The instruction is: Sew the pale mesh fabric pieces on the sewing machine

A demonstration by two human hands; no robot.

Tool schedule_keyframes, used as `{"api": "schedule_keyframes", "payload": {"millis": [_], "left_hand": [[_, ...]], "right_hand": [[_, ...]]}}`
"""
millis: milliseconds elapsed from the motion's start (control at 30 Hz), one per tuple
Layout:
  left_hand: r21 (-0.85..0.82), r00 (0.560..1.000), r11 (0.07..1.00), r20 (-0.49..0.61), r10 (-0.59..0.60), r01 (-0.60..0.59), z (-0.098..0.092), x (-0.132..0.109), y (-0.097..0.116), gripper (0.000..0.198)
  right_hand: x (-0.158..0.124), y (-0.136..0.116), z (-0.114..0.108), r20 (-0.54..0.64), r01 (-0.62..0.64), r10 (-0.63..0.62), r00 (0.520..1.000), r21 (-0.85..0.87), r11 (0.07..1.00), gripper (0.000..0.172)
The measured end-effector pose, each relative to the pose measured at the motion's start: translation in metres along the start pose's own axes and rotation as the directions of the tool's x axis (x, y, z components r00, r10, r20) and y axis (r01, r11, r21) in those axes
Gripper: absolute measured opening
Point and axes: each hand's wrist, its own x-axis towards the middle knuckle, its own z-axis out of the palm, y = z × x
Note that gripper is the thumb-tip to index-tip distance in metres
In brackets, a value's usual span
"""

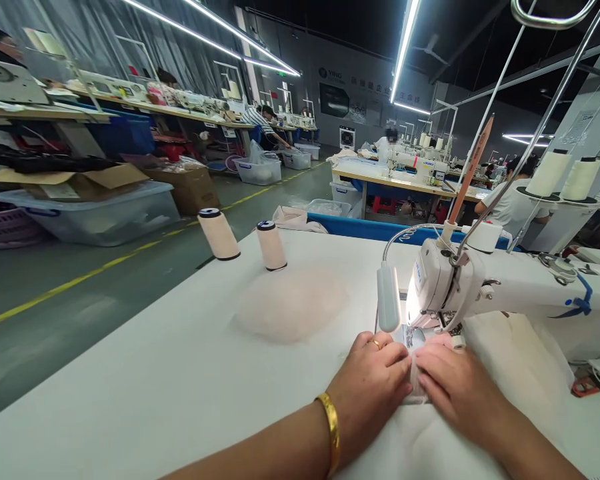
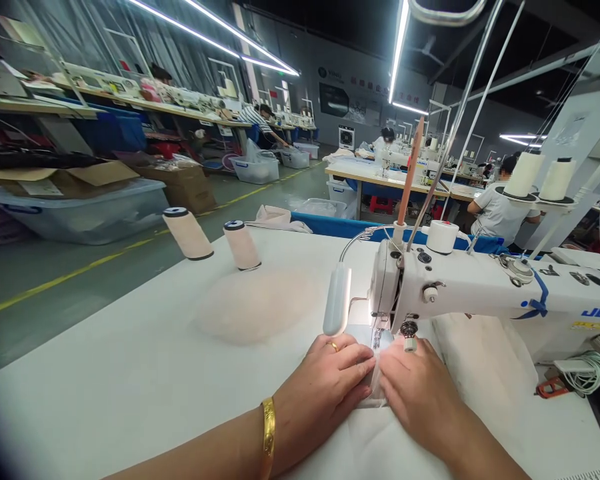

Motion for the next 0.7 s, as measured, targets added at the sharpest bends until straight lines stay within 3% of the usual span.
{"api": "schedule_keyframes", "payload": {"millis": [33, 133, 200, 233, 333, 500, 700], "left_hand": [[-0.023, 1.000, 1.000, -0.005, 0.011, -0.011, 0.001, -0.001, -0.002, 0.006], [-0.081, 1.000, 0.996, -0.005, 0.026, -0.026, 0.004, -0.002, -0.009, 0.016], [-0.118, 1.000, 0.993, 0.017, 0.016, -0.014, 0.005, -0.001, -0.013, 0.023], [-0.135, 0.999, 0.991, 0.036, 0.007, -0.002, 0.005, 0.000, -0.014, 0.028], [-0.172, 0.995, 0.984, 0.093, -0.028, 0.044, 0.001, 0.005, -0.015, 0.038], [-0.198, 0.991, 0.975, 0.097, -0.087, 0.105, -0.003, 0.019, -0.012, 0.009], [-0.209, 0.997, 0.974, 0.015, -0.081, 0.083, 0.005, 0.025, -0.016, 0.016]], "right_hand": [[-0.002, -0.004, -0.005, 0.056, 0.000, -0.001, 0.998, 0.029, 1.000, 0.003], [-0.006, -0.013, -0.017, 0.153, -0.022, 0.007, 0.988, 0.099, 0.995, 0.033], [-0.007, -0.012, -0.018, 0.153, -0.028, 0.013, 0.988, 0.097, 0.995, 0.018], [-0.007, -0.010, -0.016, 0.145, -0.027, 0.014, 0.989, 0.093, 0.995, 0.006], [-0.006, -0.001, -0.009, 0.066, -0.060, 0.051, 0.996, 0.132, 0.989, 0.021], [-0.001, 0.005, -0.002, -0.094, -0.247, 0.283, 0.955, 0.280, 0.928, 0.034], [0.003, 0.006, -0.001, -0.123, -0.271, 0.322, 0.939, 0.312, 0.910, 0.038]]}}
